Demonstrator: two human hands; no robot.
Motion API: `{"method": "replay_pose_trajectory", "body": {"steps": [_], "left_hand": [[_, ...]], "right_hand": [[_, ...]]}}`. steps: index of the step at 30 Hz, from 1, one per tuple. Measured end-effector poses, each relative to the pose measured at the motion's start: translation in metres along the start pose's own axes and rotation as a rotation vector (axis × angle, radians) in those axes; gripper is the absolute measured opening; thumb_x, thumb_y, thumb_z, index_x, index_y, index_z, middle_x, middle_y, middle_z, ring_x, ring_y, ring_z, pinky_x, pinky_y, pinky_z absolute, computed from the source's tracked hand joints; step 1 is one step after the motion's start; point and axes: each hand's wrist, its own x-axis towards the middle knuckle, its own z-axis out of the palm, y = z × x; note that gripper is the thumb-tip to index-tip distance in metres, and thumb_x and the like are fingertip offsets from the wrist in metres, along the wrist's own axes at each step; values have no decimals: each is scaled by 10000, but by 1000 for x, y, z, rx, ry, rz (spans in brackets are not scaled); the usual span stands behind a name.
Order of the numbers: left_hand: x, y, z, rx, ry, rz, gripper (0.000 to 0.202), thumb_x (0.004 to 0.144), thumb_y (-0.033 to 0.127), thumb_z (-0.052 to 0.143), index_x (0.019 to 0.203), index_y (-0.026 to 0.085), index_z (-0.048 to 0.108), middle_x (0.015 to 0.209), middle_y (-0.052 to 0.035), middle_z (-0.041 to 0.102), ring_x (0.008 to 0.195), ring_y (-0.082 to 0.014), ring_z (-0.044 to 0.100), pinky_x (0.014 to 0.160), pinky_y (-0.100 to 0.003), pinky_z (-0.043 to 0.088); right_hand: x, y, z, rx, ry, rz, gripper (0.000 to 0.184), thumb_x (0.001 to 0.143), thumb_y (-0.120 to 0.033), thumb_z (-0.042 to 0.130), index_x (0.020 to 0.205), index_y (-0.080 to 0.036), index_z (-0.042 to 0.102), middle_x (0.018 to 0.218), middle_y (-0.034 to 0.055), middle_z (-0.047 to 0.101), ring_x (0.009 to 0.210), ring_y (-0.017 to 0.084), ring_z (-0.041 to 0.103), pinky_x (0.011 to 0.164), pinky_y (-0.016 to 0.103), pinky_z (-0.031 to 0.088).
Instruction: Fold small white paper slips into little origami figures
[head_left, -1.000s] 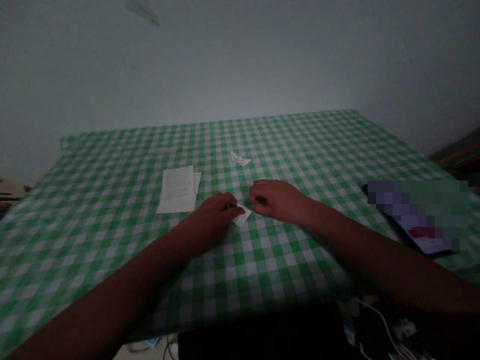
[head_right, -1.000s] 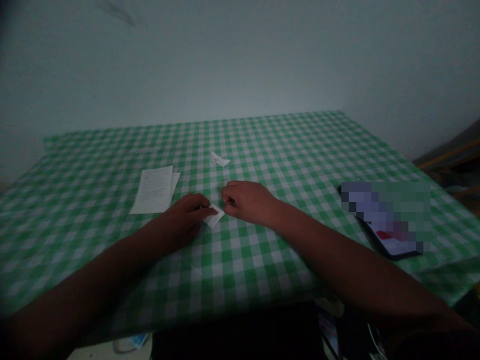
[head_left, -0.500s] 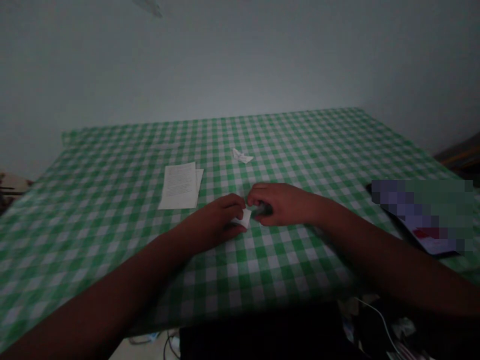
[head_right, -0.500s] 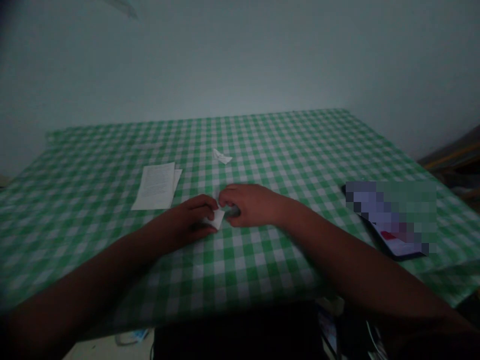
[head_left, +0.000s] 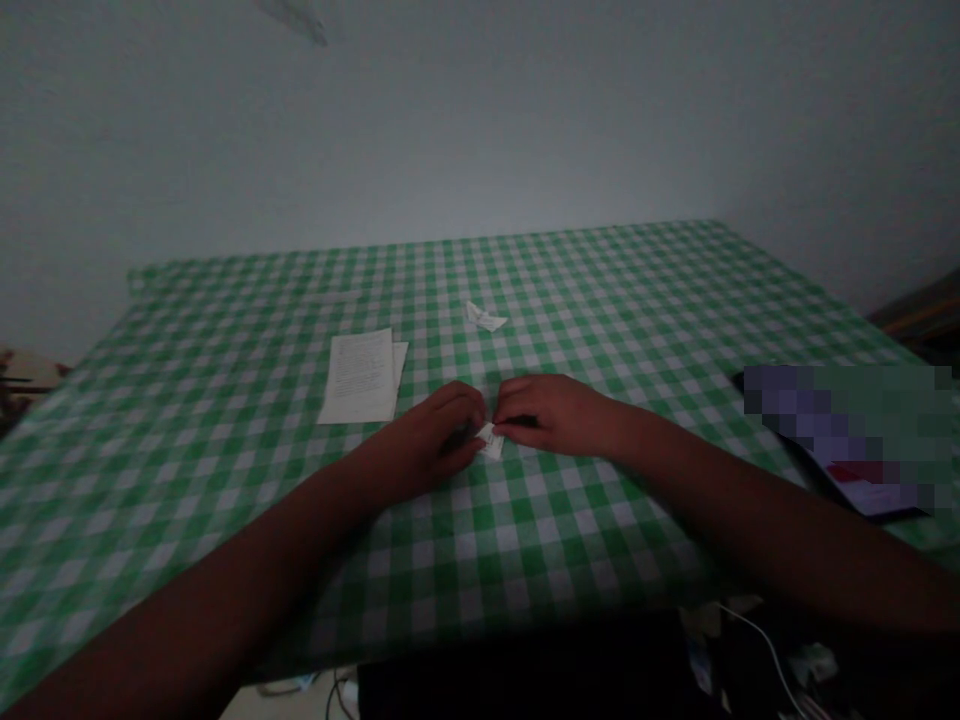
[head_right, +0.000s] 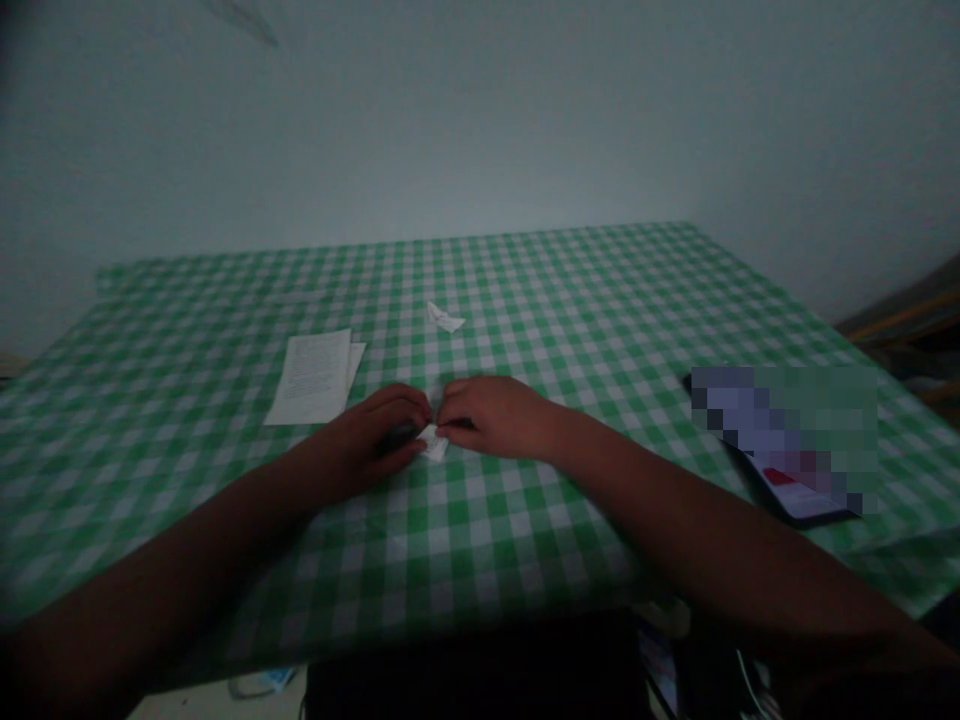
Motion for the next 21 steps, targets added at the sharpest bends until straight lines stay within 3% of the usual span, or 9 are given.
{"method": "replay_pose_trajectory", "body": {"steps": [5,11,21], "left_hand": [[0,2,-4,110,11,-132,120,937,279,568,901,190,640,1020,-48,560,965,-191,570,887,-361,495],[-1,-1,-1,133,-5,-217,146,928,279,576,941,202,699,948,-50,626,902,-198,606,823,-358,505],[2,8,-8,52,133,-408,157,940,341,558,912,246,680,889,-8,719,812,-191,655,803,-354,511]], "right_hand": [[0,0,1,-12,3,12,207,969,-290,524,865,-176,662,876,27,612,795,146,587,697,276,435],[-1,-6,5,-12,77,46,83,909,-230,596,875,-182,655,910,42,616,848,164,583,727,284,447],[1,-12,7,0,284,140,79,930,-220,591,912,-184,659,911,46,681,894,173,606,830,317,463]]}}
